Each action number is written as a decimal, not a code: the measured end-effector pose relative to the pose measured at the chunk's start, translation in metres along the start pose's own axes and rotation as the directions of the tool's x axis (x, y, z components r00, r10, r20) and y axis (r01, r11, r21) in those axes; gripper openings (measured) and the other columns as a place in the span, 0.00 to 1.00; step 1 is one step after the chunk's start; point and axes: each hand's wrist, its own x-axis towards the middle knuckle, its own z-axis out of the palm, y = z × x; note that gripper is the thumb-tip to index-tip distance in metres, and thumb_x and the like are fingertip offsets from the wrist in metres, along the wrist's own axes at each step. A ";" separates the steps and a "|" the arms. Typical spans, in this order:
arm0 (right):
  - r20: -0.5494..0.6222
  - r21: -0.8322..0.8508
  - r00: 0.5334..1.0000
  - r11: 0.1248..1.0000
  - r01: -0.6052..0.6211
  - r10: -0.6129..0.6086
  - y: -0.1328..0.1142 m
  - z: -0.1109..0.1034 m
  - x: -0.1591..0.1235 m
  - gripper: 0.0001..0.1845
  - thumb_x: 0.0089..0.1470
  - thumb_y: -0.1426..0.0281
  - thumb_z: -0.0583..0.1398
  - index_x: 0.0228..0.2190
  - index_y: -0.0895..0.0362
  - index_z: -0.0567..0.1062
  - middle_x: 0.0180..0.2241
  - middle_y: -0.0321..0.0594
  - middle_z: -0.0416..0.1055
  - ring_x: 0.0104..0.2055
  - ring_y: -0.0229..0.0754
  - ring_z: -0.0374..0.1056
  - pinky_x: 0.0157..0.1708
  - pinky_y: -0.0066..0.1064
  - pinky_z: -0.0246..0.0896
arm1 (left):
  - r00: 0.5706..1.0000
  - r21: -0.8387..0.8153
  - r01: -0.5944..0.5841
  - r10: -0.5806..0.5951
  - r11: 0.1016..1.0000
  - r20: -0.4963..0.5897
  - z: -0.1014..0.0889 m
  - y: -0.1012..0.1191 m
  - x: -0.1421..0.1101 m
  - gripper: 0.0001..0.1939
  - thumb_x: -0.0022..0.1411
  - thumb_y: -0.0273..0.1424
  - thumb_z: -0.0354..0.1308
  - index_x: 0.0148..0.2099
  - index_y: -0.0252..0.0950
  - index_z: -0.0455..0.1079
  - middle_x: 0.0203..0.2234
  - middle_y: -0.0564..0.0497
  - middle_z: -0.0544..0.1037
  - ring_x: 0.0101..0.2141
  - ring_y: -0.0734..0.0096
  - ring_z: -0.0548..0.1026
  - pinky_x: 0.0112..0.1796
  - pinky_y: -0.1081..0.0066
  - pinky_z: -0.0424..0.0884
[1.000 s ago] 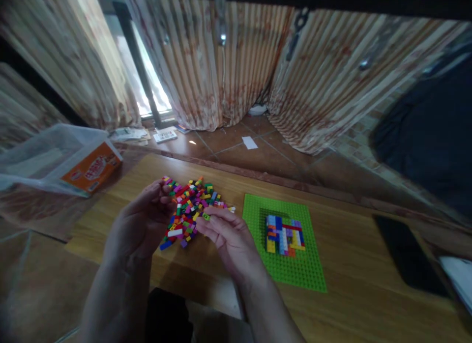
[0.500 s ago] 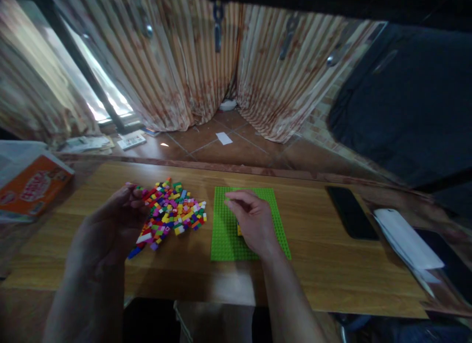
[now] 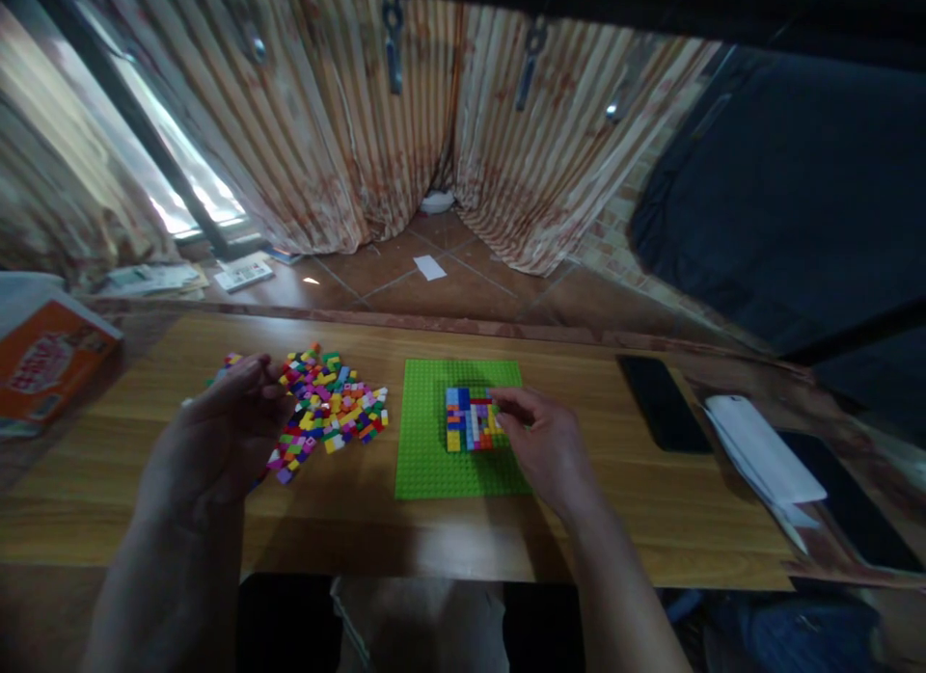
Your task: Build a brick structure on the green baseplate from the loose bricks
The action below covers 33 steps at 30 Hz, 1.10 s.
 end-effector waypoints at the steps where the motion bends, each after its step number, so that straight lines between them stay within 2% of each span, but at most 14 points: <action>1: 0.006 0.000 1.000 1.000 0.003 -0.003 -0.001 0.000 -0.001 0.13 0.49 0.67 0.63 0.39 0.53 0.81 0.39 0.41 0.80 0.41 0.45 0.76 0.49 0.44 0.69 | 1.000 0.004 0.001 -0.001 1.000 0.008 0.001 -0.001 0.000 0.08 0.57 0.18 0.56 0.28 0.30 0.73 0.22 0.53 0.75 0.19 0.83 0.70 0.22 0.85 0.70; 9: 0.039 -0.003 0.999 1.000 -0.003 0.004 -0.001 0.007 -0.003 0.13 0.48 0.67 0.63 0.37 0.53 0.82 0.36 0.40 0.81 0.38 0.44 0.76 0.44 0.43 0.72 | 0.999 0.001 -0.017 0.017 1.000 0.034 -0.002 -0.005 0.002 0.07 0.55 0.18 0.59 0.27 0.31 0.73 0.23 0.53 0.76 0.20 0.83 0.72 0.22 0.86 0.71; 17: -0.030 -0.096 1.000 0.995 -0.008 0.005 0.001 0.014 0.000 0.12 0.48 0.66 0.63 0.36 0.54 0.81 0.33 0.41 0.80 0.34 0.45 0.76 0.38 0.41 0.72 | 0.998 0.004 -0.022 0.021 1.000 0.059 -0.003 -0.005 0.003 0.06 0.54 0.18 0.61 0.27 0.32 0.73 0.23 0.53 0.76 0.20 0.83 0.71 0.22 0.86 0.71; 23: -0.043 -0.080 0.999 0.996 -0.027 0.024 0.004 0.018 0.001 0.11 0.48 0.64 0.64 0.34 0.54 0.81 0.33 0.41 0.81 0.35 0.45 0.76 0.39 0.41 0.73 | 0.999 0.017 -0.015 0.015 1.000 0.037 -0.002 -0.003 0.000 0.05 0.54 0.19 0.61 0.28 0.32 0.73 0.22 0.54 0.75 0.19 0.84 0.70 0.21 0.86 0.70; 28: -0.067 -0.085 0.997 0.995 -0.054 0.048 -0.003 0.019 0.000 0.11 0.47 0.63 0.65 0.33 0.54 0.82 0.33 0.41 0.81 0.35 0.46 0.76 0.39 0.41 0.73 | 1.000 0.008 -0.006 0.006 1.000 0.025 -0.001 0.000 -0.003 0.05 0.55 0.18 0.58 0.29 0.30 0.73 0.23 0.52 0.75 0.19 0.83 0.70 0.21 0.85 0.70; 33: -0.069 -0.057 0.997 0.998 0.039 -0.043 -0.018 0.032 -0.007 0.10 0.51 0.62 0.64 0.33 0.53 0.81 0.35 0.41 0.80 0.36 0.46 0.76 0.40 0.40 0.72 | 1.000 -0.012 -0.017 0.017 1.000 0.020 -0.003 0.002 -0.004 0.04 0.55 0.19 0.58 0.32 0.30 0.73 0.23 0.52 0.75 0.19 0.84 0.70 0.21 0.85 0.69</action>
